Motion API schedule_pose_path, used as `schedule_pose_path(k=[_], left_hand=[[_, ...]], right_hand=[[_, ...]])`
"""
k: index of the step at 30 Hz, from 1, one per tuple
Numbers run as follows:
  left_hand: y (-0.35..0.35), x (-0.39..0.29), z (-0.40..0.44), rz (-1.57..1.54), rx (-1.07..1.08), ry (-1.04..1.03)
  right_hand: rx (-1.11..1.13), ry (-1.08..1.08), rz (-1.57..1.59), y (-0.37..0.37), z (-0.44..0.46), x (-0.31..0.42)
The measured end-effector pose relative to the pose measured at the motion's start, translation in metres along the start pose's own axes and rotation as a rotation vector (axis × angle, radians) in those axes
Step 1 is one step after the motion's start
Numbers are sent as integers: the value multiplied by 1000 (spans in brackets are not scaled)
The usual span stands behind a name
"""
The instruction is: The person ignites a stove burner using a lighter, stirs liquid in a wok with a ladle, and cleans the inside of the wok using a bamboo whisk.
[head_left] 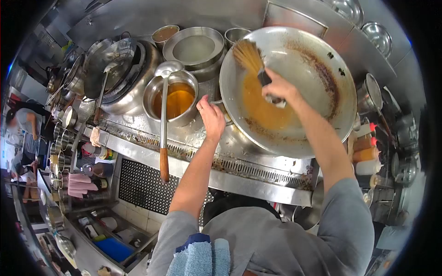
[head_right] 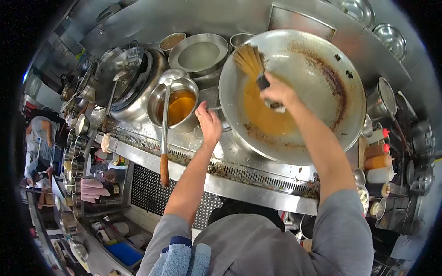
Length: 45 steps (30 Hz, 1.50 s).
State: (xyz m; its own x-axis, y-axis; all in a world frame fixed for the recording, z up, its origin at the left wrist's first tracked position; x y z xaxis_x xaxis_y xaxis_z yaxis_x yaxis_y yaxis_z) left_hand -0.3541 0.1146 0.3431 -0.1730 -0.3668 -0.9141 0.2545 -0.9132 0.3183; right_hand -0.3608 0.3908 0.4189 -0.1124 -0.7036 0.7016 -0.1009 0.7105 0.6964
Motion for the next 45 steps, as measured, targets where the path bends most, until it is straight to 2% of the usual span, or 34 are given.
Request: schedule_pose_path(k=[2, 3, 5, 7, 8, 11, 12, 15, 19, 22, 25, 28, 31, 33, 35, 38, 41, 43, 45], left_hand=[[0, 0, 0, -6, -1, -8], [0, 0, 0, -8, -4, -14], [0, 0, 7, -34, -17, -5], [-1, 1, -1, -41, 0, 35], [-1, -2, 0, -37, 6, 29], [1, -3, 0, -10, -44, -7], [2, -1, 2, -17, -34, 19], [-4, 2, 3, -26, 31, 67], [-6, 8, 3, 10, 78, 83], [-6, 7, 3, 14, 85, 93], [-6, 7, 3, 14, 105, 117], [-3, 6, 0, 49, 116, 134], [-5, 8, 1, 53, 110, 131], [-6, 9, 2, 25, 97, 124], [-5, 7, -2, 20, 90, 118], [-6, 6, -6, -8, 105, 124], [4, -1, -12, -33, -39, 79], [5, -1, -14, -26, -63, 25], [9, -4, -18, 25, -54, -15]], right_hand=[[246, -58, 10, -24, -55, 38], [235, 118, -174, -40, -62, 2], [248, 377, -334, -34, -71, -13], [399, 69, -230, -9, -84, 12], [325, -49, -136, -1, -61, 3], [92, -118, -202, 7, -14, 3], [51, -51, -125, -7, -13, -9], [288, -30, -100, -28, -82, 11], [512, -44, -469, 2, -162, -20], [519, -169, -691, 38, -182, -6], [395, -204, -852, 63, -154, -26], [124, -135, -909, 77, -89, -58], [-198, -158, -605, 72, -20, -65], [-245, -71, 64, 36, 12, -55], [-184, -72, 239, 8, 19, -11], [-136, 104, 119, -14, 24, -2], [145, -49, 105, -31, -42, 34], [345, -89, -82, -29, -83, 37], [447, -13, -277, -16, -119, 23]])
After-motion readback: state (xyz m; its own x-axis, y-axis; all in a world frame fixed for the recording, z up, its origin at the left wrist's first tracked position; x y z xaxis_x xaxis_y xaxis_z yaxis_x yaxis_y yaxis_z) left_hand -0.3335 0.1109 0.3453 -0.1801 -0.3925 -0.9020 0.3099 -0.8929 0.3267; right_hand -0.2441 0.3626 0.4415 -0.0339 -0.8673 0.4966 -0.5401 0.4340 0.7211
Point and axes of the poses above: each hand's wrist, its own z-axis towards the middle knuckle, its own y-axis out of the back of the hand, x = y × z, the point moved 7 cm from there along z, towards the middle knuckle, and after that the axes turned 11 degrees about y, right-handed, at the moved point
